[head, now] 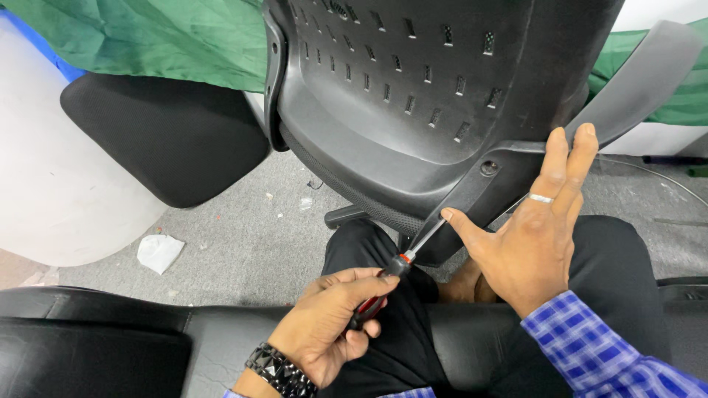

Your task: The person uses a screwdriver to tighten screws on the underside of a black plastic chair seat, securing the seat to the chair frame. The person works on multiple screw holes around the seat perimeter.

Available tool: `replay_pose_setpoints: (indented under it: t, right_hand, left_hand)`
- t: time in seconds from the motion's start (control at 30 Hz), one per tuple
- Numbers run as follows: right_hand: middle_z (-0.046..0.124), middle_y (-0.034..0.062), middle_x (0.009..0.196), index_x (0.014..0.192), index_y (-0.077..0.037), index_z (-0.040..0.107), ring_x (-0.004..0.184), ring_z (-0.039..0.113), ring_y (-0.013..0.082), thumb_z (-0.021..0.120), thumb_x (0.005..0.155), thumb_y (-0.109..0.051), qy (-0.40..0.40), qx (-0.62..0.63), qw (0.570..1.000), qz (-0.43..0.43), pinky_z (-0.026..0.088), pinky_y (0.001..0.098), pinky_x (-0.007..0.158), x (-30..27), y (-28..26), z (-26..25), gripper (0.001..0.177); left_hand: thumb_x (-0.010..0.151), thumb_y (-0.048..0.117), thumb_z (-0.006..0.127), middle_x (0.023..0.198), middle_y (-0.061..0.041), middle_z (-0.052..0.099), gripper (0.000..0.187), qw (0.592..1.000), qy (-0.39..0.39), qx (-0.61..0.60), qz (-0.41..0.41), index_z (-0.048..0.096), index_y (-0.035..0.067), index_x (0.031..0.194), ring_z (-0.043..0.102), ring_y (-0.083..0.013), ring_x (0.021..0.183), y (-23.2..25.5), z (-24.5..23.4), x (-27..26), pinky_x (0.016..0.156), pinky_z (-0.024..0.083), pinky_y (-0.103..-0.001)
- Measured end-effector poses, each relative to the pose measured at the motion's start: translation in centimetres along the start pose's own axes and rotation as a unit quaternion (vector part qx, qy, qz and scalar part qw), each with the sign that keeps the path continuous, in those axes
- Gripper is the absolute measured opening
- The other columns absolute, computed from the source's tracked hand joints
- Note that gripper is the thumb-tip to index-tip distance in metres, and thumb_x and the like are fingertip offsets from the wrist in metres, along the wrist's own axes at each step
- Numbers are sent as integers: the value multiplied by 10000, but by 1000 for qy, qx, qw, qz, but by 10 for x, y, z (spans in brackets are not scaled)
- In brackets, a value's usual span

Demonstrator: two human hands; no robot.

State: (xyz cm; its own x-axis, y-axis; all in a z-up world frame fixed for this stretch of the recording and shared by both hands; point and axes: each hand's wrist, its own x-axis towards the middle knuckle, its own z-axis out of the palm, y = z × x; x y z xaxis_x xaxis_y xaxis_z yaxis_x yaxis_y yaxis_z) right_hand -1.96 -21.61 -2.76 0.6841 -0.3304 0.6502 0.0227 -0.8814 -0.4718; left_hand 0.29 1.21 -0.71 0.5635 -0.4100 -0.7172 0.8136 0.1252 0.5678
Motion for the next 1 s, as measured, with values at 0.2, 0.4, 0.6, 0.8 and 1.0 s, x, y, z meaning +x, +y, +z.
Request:
replay_pose_setpoints:
  t: [0.2, 0.4, 0.6, 0.8, 1.0]
  right_hand:
    - [35, 311, 1671, 1620, 6, 121, 1465, 332, 565, 998, 663, -337, 1, -2, 1000, 1, 423, 573, 1152, -1, 0, 0, 1342]
    - [40, 304, 1671, 1614, 8, 129, 1453, 338, 567, 993, 656, -330, -2, -4, 1000, 9, 436, 565, 1130, 0, -2, -1, 1333]
    - [54, 293, 1670, 1608, 3, 137, 1445, 345, 558, 989, 646, -327, -2, -12, 1000, 16, 446, 560, 1107, 0, -5, -2, 1327]
    - [75, 275, 1671, 1603, -10, 164, 1370, 411, 536, 988, 624, -349, -4, -22, 999, 30, 468, 555, 1044, 1, -6, -3, 1324]
    - [96, 253, 1676, 1603, 4, 185, 1325, 450, 517, 986, 637, -371, 6, -33, 999, 15, 478, 542, 1029, 1, -6, -4, 1310]
  left_hand:
    - [917, 317, 625, 787, -170, 785, 377, 999, -18, -25, -32, 700, -37, 1021, 659, -178, 448, -1, 4, -5, 312, 460, -201]
    - [948, 258, 675, 815, -106, 738, 267, 998, -10, 57, -24, 724, 34, 1084, 666, -138, 510, 0, 3, -7, 409, 531, -234]
    - [976, 394, 712, 725, -74, 676, 410, 998, 34, 44, 1, 614, 2, 1048, 597, -113, 445, -3, 3, -1, 354, 443, -211]
    - [930, 261, 645, 705, -61, 679, 255, 999, 22, 33, -3, 763, 85, 1071, 595, -119, 435, -3, -2, -1, 411, 520, -226]
    - [990, 314, 680, 753, -99, 695, 368, 999, 43, -2, -2, 638, -47, 1052, 666, -153, 503, -2, 4, -5, 519, 629, -286]
